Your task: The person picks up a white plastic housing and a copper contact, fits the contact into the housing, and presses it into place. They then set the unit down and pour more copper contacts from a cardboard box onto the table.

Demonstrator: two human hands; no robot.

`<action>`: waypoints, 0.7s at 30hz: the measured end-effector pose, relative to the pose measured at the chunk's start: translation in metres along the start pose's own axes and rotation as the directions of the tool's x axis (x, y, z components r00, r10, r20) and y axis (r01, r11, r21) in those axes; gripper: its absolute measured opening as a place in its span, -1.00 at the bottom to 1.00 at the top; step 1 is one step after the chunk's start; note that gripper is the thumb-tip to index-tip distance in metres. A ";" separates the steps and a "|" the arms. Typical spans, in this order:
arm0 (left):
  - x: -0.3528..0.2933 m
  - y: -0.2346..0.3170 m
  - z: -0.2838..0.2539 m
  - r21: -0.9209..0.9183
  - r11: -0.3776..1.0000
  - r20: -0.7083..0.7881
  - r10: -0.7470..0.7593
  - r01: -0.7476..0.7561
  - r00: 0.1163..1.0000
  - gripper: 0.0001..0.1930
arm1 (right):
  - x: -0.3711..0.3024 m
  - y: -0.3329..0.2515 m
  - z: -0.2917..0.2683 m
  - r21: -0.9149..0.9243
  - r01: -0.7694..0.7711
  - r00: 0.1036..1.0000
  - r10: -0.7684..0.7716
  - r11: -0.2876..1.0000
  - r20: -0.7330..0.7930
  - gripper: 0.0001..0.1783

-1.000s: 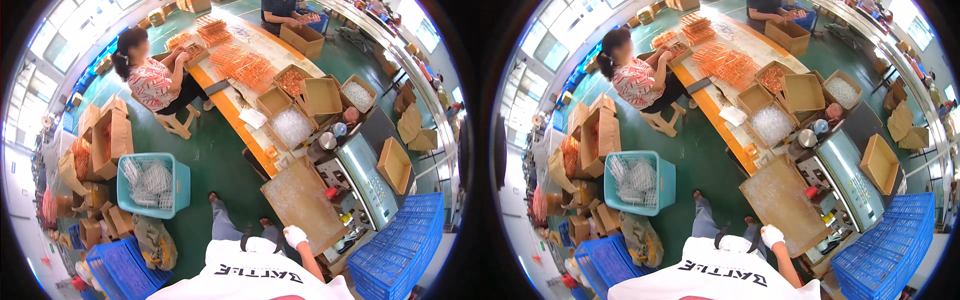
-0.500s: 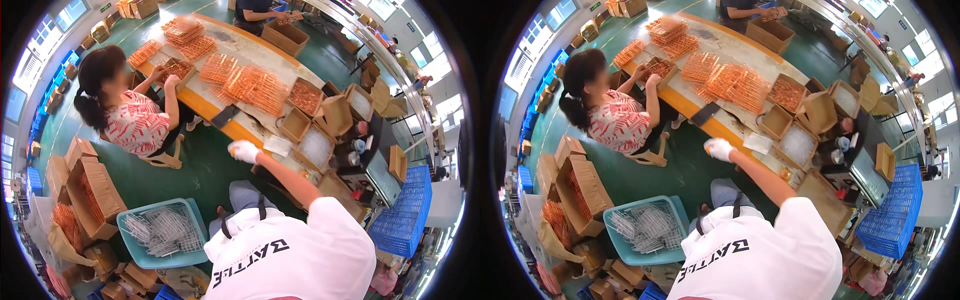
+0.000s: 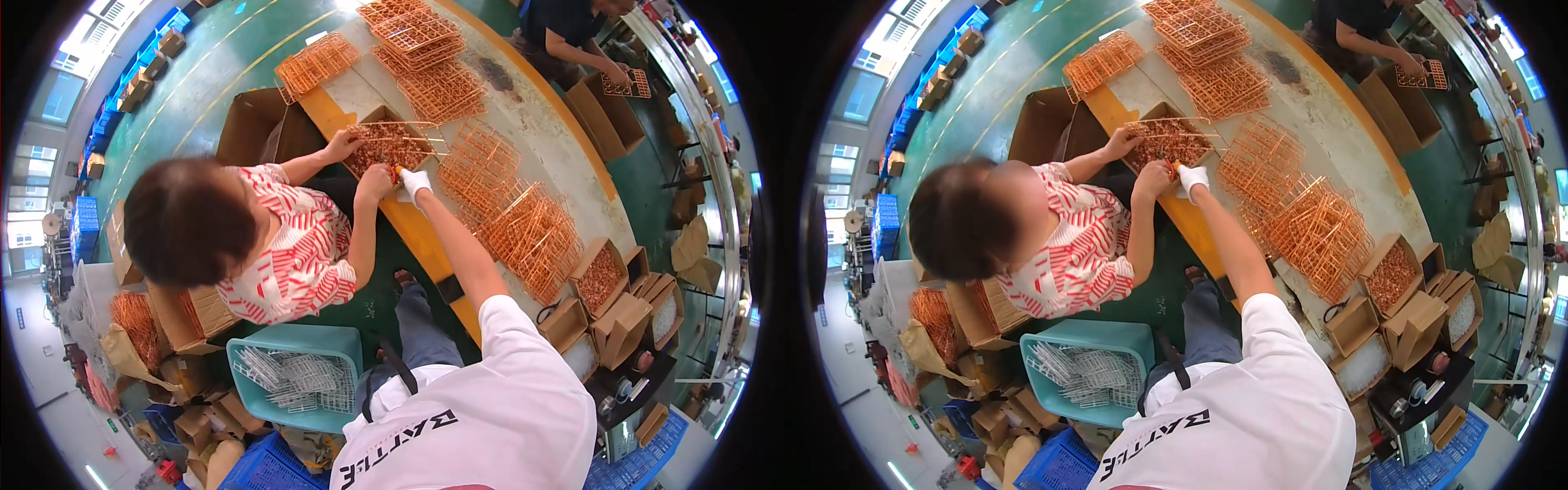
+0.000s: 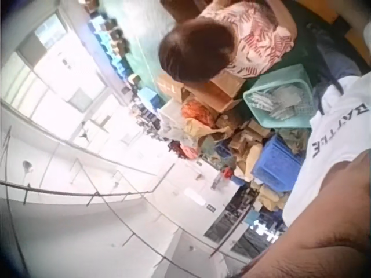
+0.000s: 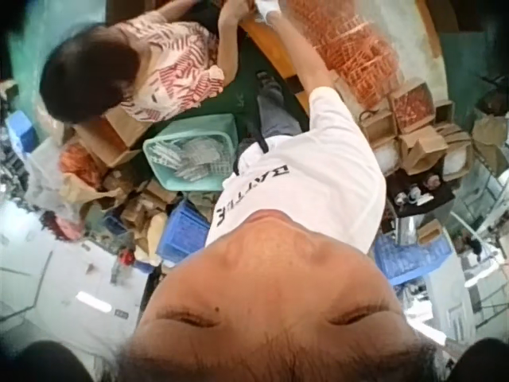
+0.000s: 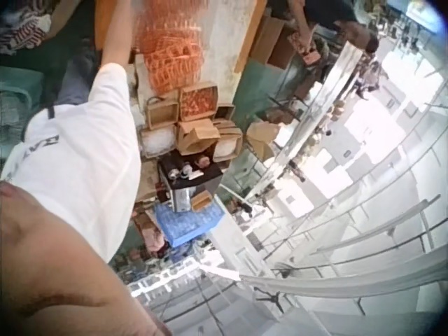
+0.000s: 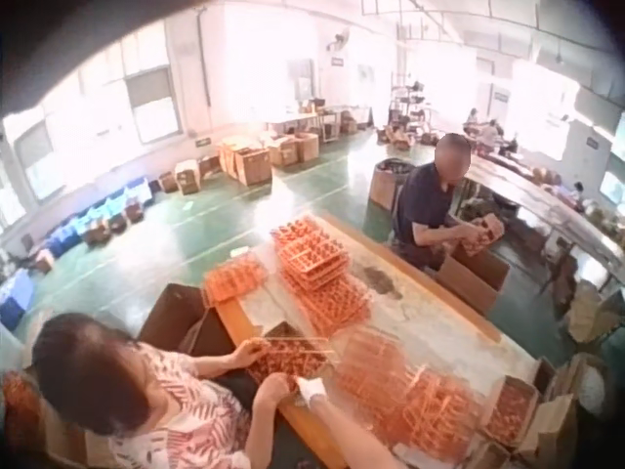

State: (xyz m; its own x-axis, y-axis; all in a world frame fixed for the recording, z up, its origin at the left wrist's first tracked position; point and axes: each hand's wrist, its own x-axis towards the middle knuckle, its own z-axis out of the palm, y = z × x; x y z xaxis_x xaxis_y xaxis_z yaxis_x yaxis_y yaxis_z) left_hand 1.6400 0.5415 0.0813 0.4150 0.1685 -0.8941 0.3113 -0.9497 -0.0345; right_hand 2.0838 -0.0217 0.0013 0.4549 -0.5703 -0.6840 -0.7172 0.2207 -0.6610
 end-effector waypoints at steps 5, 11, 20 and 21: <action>0.005 0.051 -0.060 -0.096 0.993 -0.048 0.071 -0.075 0.996 -0.62 | 0.000 -0.008 0.015 -0.136 -0.020 0.980 -0.008 0.990 -0.198 -0.43; -0.007 0.189 -0.157 -0.267 0.848 -0.230 0.405 -0.458 0.885 -0.70 | -0.023 -0.022 -0.009 -0.260 0.138 0.963 -0.191 0.956 -0.192 -0.53; -0.023 0.272 -0.188 -0.148 0.657 -0.204 0.711 -0.739 0.673 -0.76 | -0.081 -0.014 -0.085 -0.298 0.127 0.938 -0.212 0.946 -0.274 -0.24; -0.018 0.273 -0.188 -0.185 0.615 -0.207 0.738 -0.766 0.643 -0.77 | -0.092 -0.007 -0.094 -0.290 0.123 0.932 -0.211 0.949 -0.294 -0.23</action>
State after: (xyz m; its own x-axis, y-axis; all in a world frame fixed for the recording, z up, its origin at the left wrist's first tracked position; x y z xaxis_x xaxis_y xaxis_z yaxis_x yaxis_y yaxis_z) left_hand 1.8780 0.3291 0.1720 0.6731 -0.5378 -0.5076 0.0317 -0.6647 0.7464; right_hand 1.9970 -0.0455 0.0976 0.4198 -0.8110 -0.4076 -0.7779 -0.0901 -0.6219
